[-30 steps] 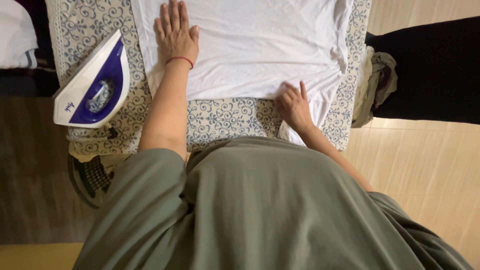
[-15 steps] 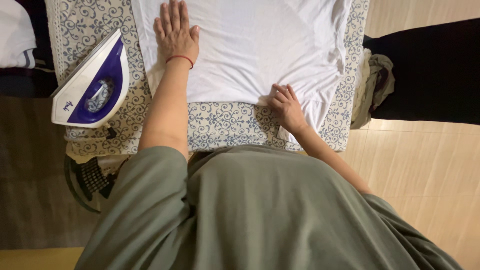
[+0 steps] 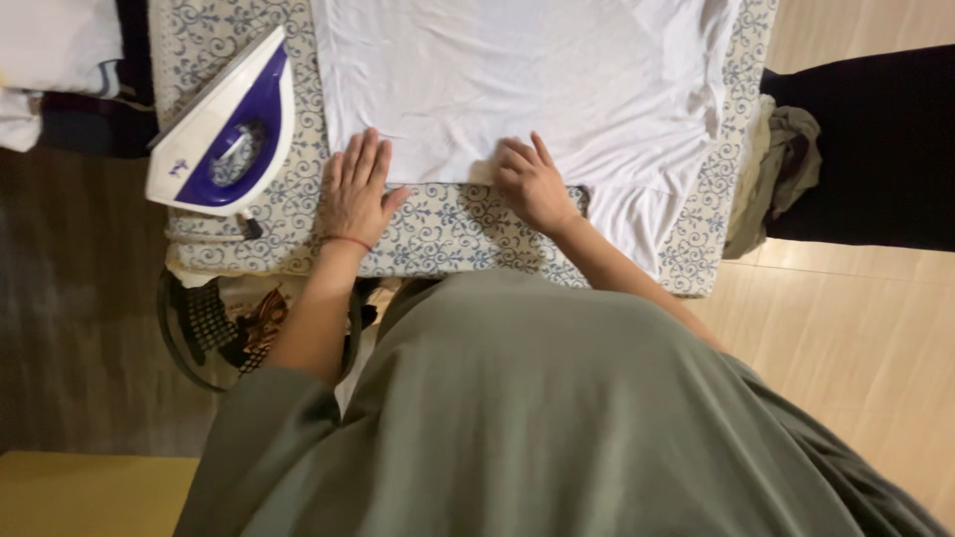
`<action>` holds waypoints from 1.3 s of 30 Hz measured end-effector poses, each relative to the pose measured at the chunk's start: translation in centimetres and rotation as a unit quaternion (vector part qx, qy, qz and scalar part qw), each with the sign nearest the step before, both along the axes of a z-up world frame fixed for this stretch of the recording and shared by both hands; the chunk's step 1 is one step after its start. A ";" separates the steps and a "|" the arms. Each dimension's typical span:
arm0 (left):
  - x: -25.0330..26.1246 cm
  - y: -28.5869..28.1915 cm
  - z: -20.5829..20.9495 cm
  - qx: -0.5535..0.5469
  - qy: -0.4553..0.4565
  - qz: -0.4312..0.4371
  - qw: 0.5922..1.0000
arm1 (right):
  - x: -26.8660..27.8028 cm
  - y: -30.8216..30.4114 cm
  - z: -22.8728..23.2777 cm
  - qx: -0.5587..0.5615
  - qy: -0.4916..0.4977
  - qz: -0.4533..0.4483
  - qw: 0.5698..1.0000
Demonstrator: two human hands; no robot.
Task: The person irons a white t-shirt on a patterned ironing board. They smooth the fabric, use a steam iron to press the shirt, flip it over, and continue ironing both sides before folding it.
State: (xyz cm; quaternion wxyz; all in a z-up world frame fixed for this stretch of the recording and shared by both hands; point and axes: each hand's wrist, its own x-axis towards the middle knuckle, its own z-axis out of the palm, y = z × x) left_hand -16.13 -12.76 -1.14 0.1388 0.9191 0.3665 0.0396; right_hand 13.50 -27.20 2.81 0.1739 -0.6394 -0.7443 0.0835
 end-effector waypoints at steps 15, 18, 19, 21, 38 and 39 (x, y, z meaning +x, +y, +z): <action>-2.3 0.8 2.1 -0.079 -0.200 0.276 0.937 | -4.0 3.1 -0.7 -0.005 -0.045 0.045 0.998; -1.8 1.6 1.7 -0.137 -0.167 0.374 0.902 | -5.5 4.3 -1.1 -0.022 -0.096 0.051 0.994; -1.6 1.5 1.3 -0.128 -0.172 0.372 0.903 | -6.0 4.5 -1.3 -0.038 -0.099 0.050 0.993; -1.5 1.7 0.5 -0.096 -0.193 0.365 0.906 | -6.3 4.8 -1.6 -0.067 -0.108 0.044 0.991; 3.5 2.1 3.0 -0.307 -0.268 0.366 0.836 | -6.1 3.9 -1.9 -0.031 -0.090 0.092 0.991; 6.0 2.4 2.9 -0.183 -0.250 0.227 0.923 | -6.2 3.8 -1.9 -0.039 -0.080 0.094 0.992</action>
